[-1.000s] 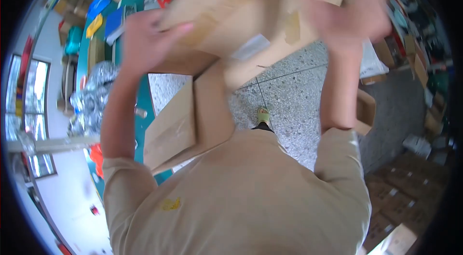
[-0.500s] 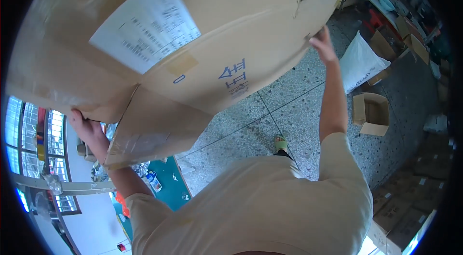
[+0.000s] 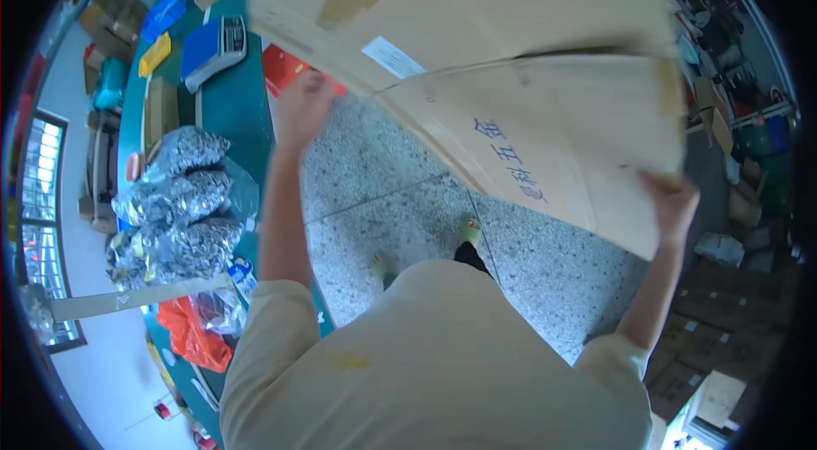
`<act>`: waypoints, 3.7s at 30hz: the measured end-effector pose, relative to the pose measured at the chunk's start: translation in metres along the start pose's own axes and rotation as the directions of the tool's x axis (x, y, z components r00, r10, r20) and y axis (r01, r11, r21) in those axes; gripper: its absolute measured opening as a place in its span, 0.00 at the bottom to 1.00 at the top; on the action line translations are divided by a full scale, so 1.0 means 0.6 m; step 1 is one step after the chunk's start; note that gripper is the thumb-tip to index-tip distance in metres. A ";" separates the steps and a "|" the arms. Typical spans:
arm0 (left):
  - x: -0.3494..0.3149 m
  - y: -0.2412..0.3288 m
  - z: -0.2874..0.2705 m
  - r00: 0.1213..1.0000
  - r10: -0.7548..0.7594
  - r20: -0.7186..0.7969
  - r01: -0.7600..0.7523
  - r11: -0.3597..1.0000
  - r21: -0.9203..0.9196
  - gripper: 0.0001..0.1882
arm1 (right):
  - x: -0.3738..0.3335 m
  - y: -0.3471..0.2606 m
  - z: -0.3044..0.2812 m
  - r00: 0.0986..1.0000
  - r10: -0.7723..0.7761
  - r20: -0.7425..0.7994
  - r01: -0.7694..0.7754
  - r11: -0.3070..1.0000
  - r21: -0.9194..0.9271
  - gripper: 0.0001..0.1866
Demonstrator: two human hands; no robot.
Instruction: Preparing a cardboard box and troubleshooting or loading a tape dispenser for packaging.
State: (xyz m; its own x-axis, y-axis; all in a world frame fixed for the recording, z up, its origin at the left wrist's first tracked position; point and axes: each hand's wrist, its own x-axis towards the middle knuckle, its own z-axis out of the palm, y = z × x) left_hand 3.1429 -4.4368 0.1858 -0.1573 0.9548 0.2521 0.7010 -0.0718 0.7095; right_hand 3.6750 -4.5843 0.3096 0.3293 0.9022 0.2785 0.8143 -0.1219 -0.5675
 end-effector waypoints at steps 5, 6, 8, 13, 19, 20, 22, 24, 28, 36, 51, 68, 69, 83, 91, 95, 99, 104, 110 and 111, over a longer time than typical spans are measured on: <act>-0.226 0.102 0.167 0.842 -0.204 0.499 0.365 0.897 -0.249 0.41 | -0.158 -0.109 0.308 0.949 -0.275 0.153 0.299 0.940 -0.167 0.13; -0.256 0.077 0.237 0.858 -0.161 0.488 0.331 0.899 -0.286 0.44 | -0.169 -0.088 0.384 0.941 -0.308 0.139 0.329 0.930 -0.167 0.14; -0.282 -0.007 0.368 0.884 -0.270 0.382 0.420 0.818 -0.394 0.47 | -0.195 -0.070 0.517 0.938 -0.274 0.212 0.310 0.936 -0.164 0.15; -0.343 -0.146 0.458 0.641 -0.502 0.581 0.768 0.414 -0.489 0.48 | -0.271 0.008 0.710 0.921 -0.077 0.382 0.187 0.947 -0.260 0.18; -0.425 -0.292 0.497 0.662 -0.394 0.637 0.749 0.341 -0.568 0.36 | -0.356 0.052 0.802 0.849 0.149 0.508 0.008 0.955 -0.295 0.17; -0.435 -0.314 0.506 0.653 -0.405 0.640 0.757 0.333 -0.562 0.36 | -0.377 0.061 0.825 0.823 -0.053 0.566 0.183 0.967 -0.175 0.17; -0.448 -0.315 0.504 0.537 -0.662 0.523 0.752 0.094 -0.653 0.34 | -0.426 0.059 0.833 0.753 -0.219 0.621 0.324 0.944 -0.061 0.17; -0.456 -0.304 0.496 0.695 -0.639 0.328 0.704 0.513 -0.491 0.30 | -0.455 0.033 0.835 0.739 0.044 0.672 0.030 0.995 -0.097 0.14; -0.481 -0.320 0.450 0.794 -0.567 0.220 0.597 0.796 -0.100 0.20 | -0.495 0.038 0.850 0.707 -0.146 0.692 0.058 0.987 0.149 0.12; -0.531 -0.382 0.402 0.705 -0.664 0.251 0.704 0.610 -0.363 0.16 | -0.546 0.116 0.921 0.346 0.088 0.934 -0.798 0.551 0.244 0.21; -0.487 -0.371 0.261 0.798 -0.593 -0.105 0.579 0.708 0.403 0.07 | -0.247 0.113 0.972 0.834 -0.055 0.549 0.116 0.990 -0.077 0.24; -0.452 -0.499 0.348 0.780 -0.501 -0.375 0.605 0.758 0.245 0.17 | -0.218 0.357 0.791 0.919 0.010 0.395 0.066 0.982 -0.176 0.22; -0.454 -0.507 0.352 0.776 -0.498 -0.387 0.591 0.789 0.170 0.19 | -0.224 0.344 0.793 0.934 0.081 0.347 -0.005 0.977 -0.214 0.22; -0.532 -0.553 0.471 0.627 -0.774 -0.082 0.775 0.631 -0.032 0.31 | -0.410 0.239 1.043 0.529 -0.472 0.706 0.504 0.844 0.187 0.28; -0.595 -0.663 0.454 0.473 -0.881 0.030 0.757 0.388 -0.526 0.19 | -0.446 0.269 1.267 0.431 -0.615 0.660 0.612 0.737 0.287 0.27; -0.597 -0.669 0.427 0.301 -0.937 0.180 0.721 0.099 -0.686 0.19 | -0.450 0.303 1.351 0.306 -0.504 0.808 0.707 0.688 0.162 0.26; -0.593 -0.656 0.440 0.228 -0.962 0.153 0.693 0.050 -0.719 0.18 | -0.482 0.313 1.412 0.236 -0.258 0.937 0.655 0.754 0.042 0.26; -0.544 -0.624 0.541 0.165 -0.985 -0.056 0.642 0.151 -0.752 0.17 | -0.496 0.326 1.445 0.243 -0.082 0.966 0.592 0.802 -0.081 0.27; -0.522 -0.631 0.553 0.126 -0.978 -0.165 0.614 0.208 -0.761 0.21 | -0.375 0.099 1.394 0.719 -0.610 0.332 0.289 0.697 0.656 0.28; -0.533 -0.628 0.542 0.160 -0.983 -0.093 0.583 0.170 -0.794 0.20 | -0.304 0.016 1.371 0.538 -0.843 -0.013 0.761 0.479 0.437 0.28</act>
State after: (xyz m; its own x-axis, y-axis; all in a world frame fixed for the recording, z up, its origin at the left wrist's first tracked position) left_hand 3.1555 -4.6211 -0.3762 -0.7786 0.1970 -0.5958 -0.5250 0.3156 0.7904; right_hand 3.2295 -4.4097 -0.3837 -0.5028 0.5827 0.6384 0.4321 0.8091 -0.3982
